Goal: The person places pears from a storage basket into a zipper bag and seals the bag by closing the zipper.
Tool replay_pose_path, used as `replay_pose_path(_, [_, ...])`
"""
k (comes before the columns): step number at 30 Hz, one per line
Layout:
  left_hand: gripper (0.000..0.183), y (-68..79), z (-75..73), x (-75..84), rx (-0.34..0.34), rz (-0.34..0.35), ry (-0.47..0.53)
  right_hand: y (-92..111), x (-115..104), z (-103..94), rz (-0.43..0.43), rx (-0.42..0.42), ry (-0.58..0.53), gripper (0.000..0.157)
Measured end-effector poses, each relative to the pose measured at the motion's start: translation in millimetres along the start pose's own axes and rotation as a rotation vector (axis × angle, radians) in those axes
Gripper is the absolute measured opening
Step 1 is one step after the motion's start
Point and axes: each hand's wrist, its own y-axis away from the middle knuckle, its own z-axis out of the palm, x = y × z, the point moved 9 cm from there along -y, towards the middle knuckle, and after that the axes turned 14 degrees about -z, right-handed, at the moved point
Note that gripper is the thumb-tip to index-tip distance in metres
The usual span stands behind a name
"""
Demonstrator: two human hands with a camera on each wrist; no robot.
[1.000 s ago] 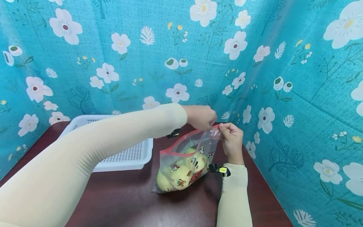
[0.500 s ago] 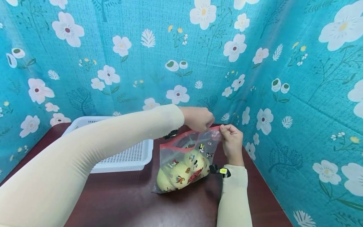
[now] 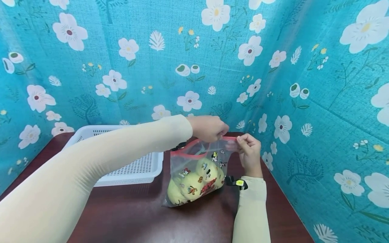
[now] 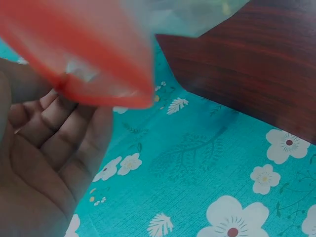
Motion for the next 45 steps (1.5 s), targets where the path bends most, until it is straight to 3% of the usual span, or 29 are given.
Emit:
replay_pose_path(3, [0.009, 3.4, 4.3, -5.0, 0.022, 0.000, 0.047, -1, -2, 5.4, 0.040, -0.065, 0.094, 0.014])
replay_pose_path(9, [0.009, 9.1, 3.5, -11.0, 0.082, 0.072, 0.062, -3, -2, 20.5, 0.170, -0.189, 0.552, 0.023])
replay_pose_path(13, [0.010, 12.4, -7.0, -13.1, 0.077, 0.156, 0.081, -10, -8, 30.6, 0.163, -0.180, 0.647, 0.024])
replay_pose_path(17, [0.009, 13.8, -14.5, -9.8, 0.061, 0.222, 0.092, -13, -14, 30.4, 0.176, -0.134, 0.682, 0.024])
replay_pose_path(21, [0.010, 10.7, -11.4, -1.4, 0.035, 0.229, 0.091, -10, -19, 22.0, 0.237, -0.133, 0.699, 0.024])
replay_pose_path(33, [0.016, 5.8, 2.6, 11.1, 0.044, 0.087, 0.036, -6, -23, 7.9, 0.282, -0.270, 0.702, 0.022])
replay_pose_path(45, [0.016, 9.9, 5.7, 21.3, 0.042, 0.052, -0.030, -5, -30, 6.4, 0.231, -0.322, 0.677, 0.016])
